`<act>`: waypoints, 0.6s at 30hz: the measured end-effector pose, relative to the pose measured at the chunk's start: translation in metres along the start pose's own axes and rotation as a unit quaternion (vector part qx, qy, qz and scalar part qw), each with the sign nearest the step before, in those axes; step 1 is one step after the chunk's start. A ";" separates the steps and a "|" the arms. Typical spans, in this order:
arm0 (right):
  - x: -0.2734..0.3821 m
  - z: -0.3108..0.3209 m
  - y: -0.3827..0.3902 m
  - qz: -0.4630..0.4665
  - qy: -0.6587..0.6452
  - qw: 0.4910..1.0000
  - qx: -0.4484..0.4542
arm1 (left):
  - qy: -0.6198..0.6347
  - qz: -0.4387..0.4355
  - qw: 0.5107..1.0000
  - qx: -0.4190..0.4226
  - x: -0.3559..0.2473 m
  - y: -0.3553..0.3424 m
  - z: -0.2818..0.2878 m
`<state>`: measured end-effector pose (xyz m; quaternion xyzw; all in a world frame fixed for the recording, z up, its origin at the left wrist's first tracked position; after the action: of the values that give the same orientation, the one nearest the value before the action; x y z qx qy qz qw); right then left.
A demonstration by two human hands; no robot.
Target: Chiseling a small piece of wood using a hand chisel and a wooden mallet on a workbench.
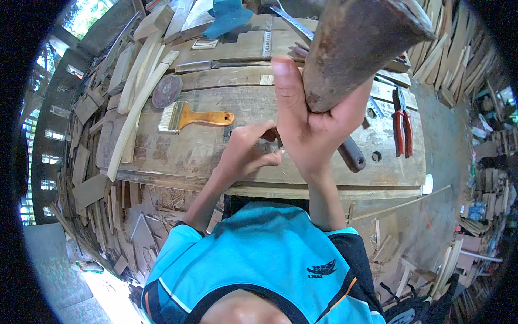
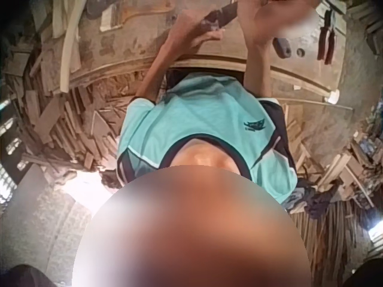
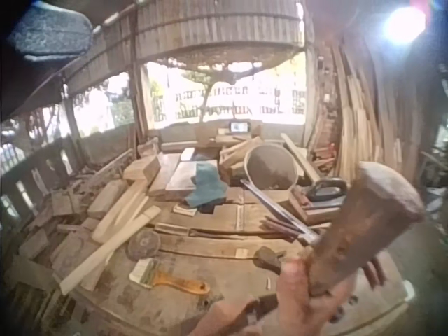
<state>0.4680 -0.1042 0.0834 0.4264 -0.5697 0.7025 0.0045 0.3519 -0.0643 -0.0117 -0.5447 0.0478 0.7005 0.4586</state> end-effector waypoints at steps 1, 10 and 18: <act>-0.001 -0.003 -0.001 0.007 0.011 1.000 0.003 | -0.001 -0.001 1.000 -0.002 0.000 0.000 0.000; 0.005 0.001 -0.003 -0.009 -0.007 1.000 0.006 | 0.013 -0.027 1.000 -0.003 -0.006 -0.003 -0.003; 0.007 -0.004 -0.007 -0.008 0.021 0.999 0.030 | 0.024 0.053 0.998 -0.004 -0.007 0.003 -0.009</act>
<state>0.4643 -0.1016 0.0933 0.4159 -0.5450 0.7280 0.0090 0.3561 -0.0754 -0.0104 -0.5599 0.0853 0.7106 0.4175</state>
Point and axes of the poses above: each hand's wrist, its own y-axis away from the middle knuckle, its own z-axis out of the back of the hand, x = y × z, the point moved 3 cm from there along -y, towards the middle knuckle, and after that the axes turned 7 degrees about y, right-handed, at the moved point
